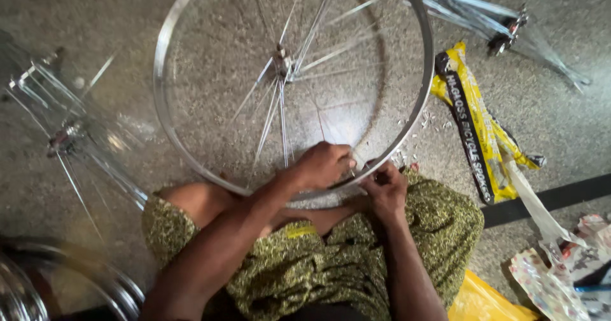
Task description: The person builds a bicycle wheel by inserting metal spokes into the hub and threading them through the rim, using their hands to position and weave the spokes one by one.
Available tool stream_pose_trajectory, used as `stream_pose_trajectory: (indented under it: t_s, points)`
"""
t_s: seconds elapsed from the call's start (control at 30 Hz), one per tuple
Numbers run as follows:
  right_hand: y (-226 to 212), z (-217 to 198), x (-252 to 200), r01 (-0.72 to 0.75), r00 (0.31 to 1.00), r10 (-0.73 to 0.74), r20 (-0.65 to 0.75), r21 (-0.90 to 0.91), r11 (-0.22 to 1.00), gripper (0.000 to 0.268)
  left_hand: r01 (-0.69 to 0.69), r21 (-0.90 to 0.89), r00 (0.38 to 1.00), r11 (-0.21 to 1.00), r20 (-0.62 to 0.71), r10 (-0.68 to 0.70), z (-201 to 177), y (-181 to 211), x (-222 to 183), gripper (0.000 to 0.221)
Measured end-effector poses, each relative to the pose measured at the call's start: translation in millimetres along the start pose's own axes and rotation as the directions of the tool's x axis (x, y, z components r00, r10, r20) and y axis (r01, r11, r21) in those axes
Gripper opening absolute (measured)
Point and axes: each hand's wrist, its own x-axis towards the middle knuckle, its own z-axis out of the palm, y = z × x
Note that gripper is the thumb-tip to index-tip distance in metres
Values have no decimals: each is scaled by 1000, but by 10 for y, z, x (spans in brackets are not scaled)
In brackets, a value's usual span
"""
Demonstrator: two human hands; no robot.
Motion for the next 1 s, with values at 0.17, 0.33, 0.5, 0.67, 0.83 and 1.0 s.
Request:
stream_pose_trajectory:
  t_s: [0.17, 0.33, 0.5, 0.67, 0.83, 1.0]
  points:
    - [275, 32, 100, 296, 954, -295, -57, 8, 955, 27, -51, -321, 982, 946, 156, 106, -114, 23, -30, 21]
    - [336, 36, 119, 389, 920, -388, -49, 26, 921, 27, 229, -85, 968, 970, 126, -217, 115, 297, -36, 35]
    - [353, 57, 91, 427, 904, -427, -30, 151, 892, 25, 90, -223, 983, 971, 173, -51, -81, 223, -84, 26]
    - [315, 32, 112, 435, 900, -435, -18, 111, 894, 24, 111, 100, 983, 989, 138, -124, -16, 240, -43, 38]
    - [229, 18, 64, 377, 923, -385, -6, 211, 902, 25, -88, -215, 985, 973, 124, 116, -65, 101, -18, 28]
    - [154, 4, 1, 268, 963, -268, -11, 20, 963, 26, 92, -45, 981, 995, 174, -83, -131, 289, -110, 30]
